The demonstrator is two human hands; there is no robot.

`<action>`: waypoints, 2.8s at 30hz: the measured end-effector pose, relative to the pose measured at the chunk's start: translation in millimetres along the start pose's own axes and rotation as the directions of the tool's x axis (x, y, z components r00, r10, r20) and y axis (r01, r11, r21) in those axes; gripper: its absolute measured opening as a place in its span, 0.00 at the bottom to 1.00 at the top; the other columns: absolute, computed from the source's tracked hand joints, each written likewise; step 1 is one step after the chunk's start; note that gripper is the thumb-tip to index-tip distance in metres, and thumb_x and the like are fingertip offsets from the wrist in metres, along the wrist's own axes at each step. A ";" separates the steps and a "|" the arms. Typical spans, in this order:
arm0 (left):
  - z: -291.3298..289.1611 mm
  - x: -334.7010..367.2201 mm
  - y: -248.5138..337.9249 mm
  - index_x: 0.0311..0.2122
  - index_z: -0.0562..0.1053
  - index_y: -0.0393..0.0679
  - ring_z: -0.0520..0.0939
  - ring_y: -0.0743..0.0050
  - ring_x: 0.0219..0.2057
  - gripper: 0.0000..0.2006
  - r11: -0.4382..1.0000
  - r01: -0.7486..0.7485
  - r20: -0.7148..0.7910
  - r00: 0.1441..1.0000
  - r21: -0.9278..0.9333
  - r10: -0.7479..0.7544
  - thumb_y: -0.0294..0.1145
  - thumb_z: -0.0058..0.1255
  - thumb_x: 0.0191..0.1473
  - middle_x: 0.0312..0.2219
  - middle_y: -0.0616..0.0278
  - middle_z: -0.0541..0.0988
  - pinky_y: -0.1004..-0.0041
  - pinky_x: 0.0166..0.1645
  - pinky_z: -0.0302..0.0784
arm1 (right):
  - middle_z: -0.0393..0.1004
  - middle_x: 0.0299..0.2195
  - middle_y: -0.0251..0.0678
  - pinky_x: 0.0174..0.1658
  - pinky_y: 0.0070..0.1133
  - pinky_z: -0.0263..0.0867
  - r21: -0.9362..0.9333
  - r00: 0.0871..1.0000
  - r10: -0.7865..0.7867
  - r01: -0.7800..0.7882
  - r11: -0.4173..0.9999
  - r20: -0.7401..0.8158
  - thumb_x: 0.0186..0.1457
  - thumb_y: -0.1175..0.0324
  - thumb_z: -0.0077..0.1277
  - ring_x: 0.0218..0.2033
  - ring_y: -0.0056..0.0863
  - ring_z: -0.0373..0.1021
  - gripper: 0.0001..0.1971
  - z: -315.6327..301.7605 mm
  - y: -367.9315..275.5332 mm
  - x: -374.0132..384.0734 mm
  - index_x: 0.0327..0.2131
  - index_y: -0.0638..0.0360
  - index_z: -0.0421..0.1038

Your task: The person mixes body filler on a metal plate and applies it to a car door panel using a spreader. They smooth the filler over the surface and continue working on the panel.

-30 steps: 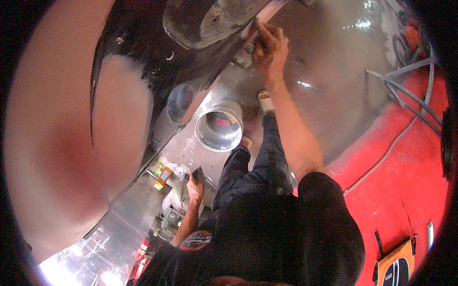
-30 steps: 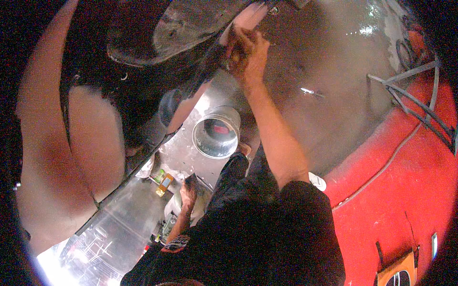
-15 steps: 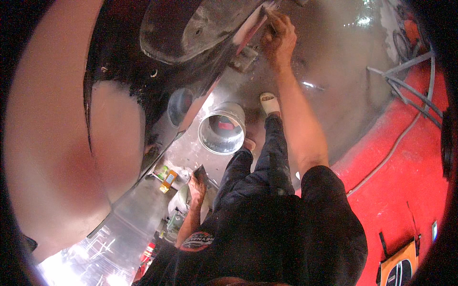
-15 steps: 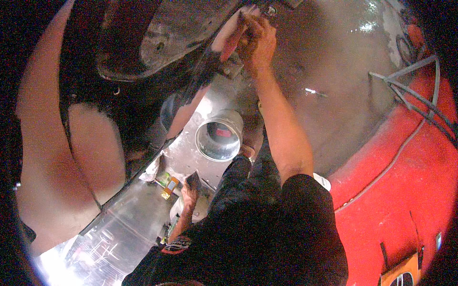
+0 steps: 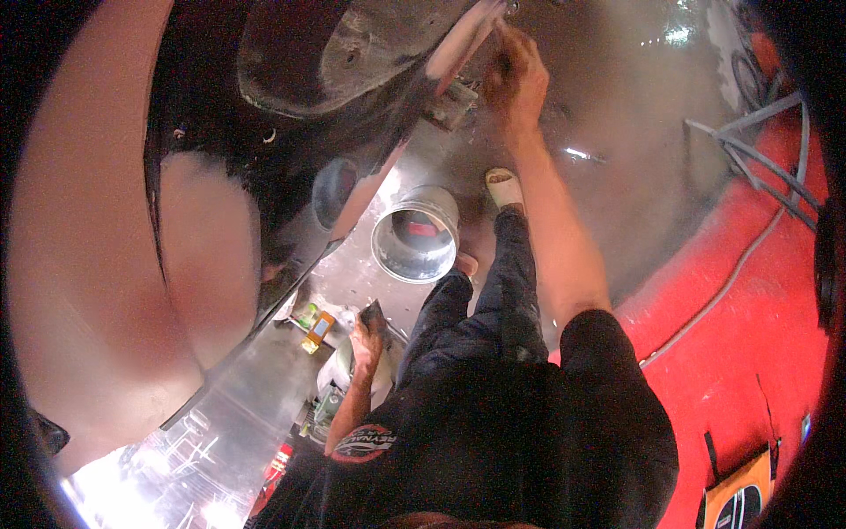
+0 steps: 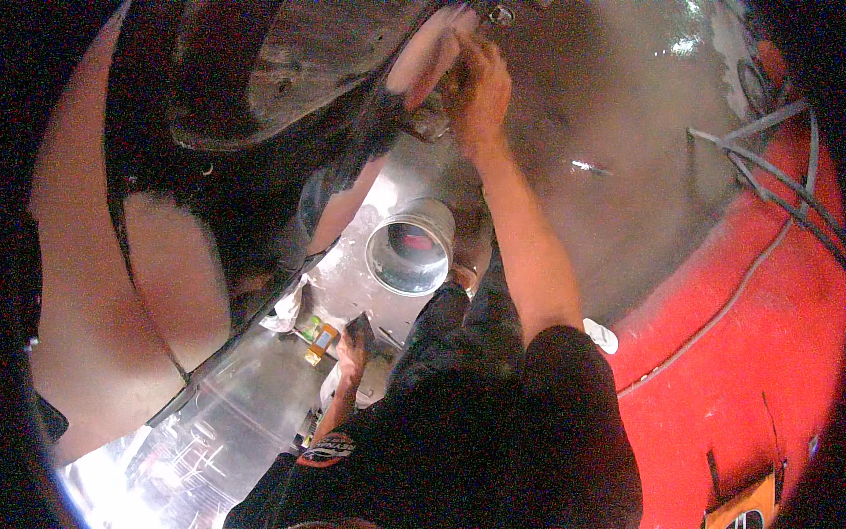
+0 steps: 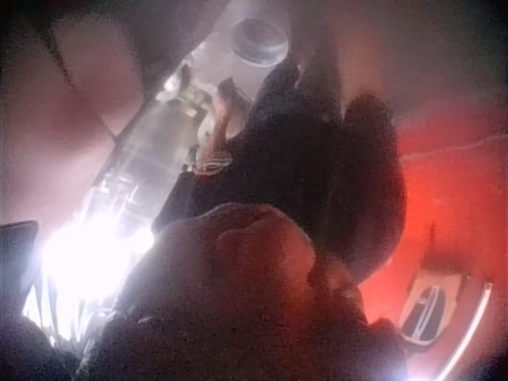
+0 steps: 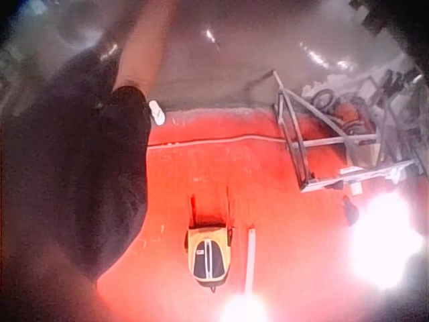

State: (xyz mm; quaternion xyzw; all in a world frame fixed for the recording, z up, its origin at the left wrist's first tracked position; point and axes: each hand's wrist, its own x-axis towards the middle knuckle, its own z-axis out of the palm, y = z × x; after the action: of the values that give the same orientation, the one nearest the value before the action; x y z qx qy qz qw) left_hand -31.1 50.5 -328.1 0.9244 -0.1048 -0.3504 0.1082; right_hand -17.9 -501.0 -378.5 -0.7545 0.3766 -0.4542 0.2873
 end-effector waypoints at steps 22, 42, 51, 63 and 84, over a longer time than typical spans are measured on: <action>2.6 -6.5 42.4 0.53 0.70 0.31 0.83 0.37 0.41 0.20 0.989 0.090 0.034 0.996 -0.114 -0.087 0.37 0.47 0.62 0.38 0.35 0.81 0.55 0.47 0.77 | 0.76 0.42 0.47 0.43 0.37 0.70 -0.144 0.942 -0.318 0.302 0.942 -0.106 0.52 0.81 0.49 0.41 0.49 0.72 0.17 10.5 11.5 10.2 0.45 0.57 0.75; -35.6 -5.8 185.2 0.59 0.65 0.33 0.78 0.57 0.52 0.20 0.222 0.290 0.269 0.956 -0.931 -0.119 0.24 0.41 0.63 0.52 0.50 0.76 0.60 0.58 0.75 | 0.72 0.54 0.32 0.61 0.36 0.62 0.299 0.634 -0.176 -0.091 0.950 0.753 0.48 0.71 0.52 0.53 0.42 0.66 0.24 -167.9 -143.1 -250.3 0.52 0.49 0.75; -38.6 -0.8 191.9 0.58 0.68 0.36 0.77 0.61 0.49 0.21 0.854 0.024 0.092 0.995 -0.520 0.028 0.33 0.51 0.61 0.49 0.54 0.77 0.64 0.54 0.74 | 0.74 0.49 0.35 0.56 0.35 0.63 0.202 0.571 0.004 -0.296 0.934 0.821 0.45 0.73 0.52 0.49 0.42 0.67 0.23 -172.6 -134.0 -240.4 0.49 0.55 0.75; -33.9 -5.9 99.2 0.54 0.67 0.26 0.79 0.49 0.47 0.21 0.947 0.038 -0.191 0.976 -0.319 -0.103 0.33 0.45 0.63 0.47 0.45 0.78 0.58 0.55 0.71 | 0.79 0.44 0.43 0.54 0.24 0.65 0.154 0.172 0.662 -0.984 0.086 0.730 0.51 0.75 0.53 0.47 0.33 0.73 0.21 -57.5 -95.1 -281.3 0.51 0.62 0.76; -13.9 -19.0 -38.8 0.56 0.68 0.33 0.79 0.38 0.49 0.19 0.998 0.047 -0.130 0.991 0.050 -0.040 0.35 0.46 0.65 0.45 0.37 0.79 0.55 0.54 0.73 | 0.75 0.46 0.48 0.52 0.27 0.67 0.477 0.684 0.670 -0.710 0.518 0.290 0.56 0.78 0.52 0.46 0.37 0.73 0.20 58.8 -135.3 -235.3 0.53 0.65 0.72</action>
State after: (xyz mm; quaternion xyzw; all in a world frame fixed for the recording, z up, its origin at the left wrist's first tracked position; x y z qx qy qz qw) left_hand -31.2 94.5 -316.7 0.9497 -0.0865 -0.2895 0.0823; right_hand 5.2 -225.8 -408.7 -0.4401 0.4852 -0.3648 0.6616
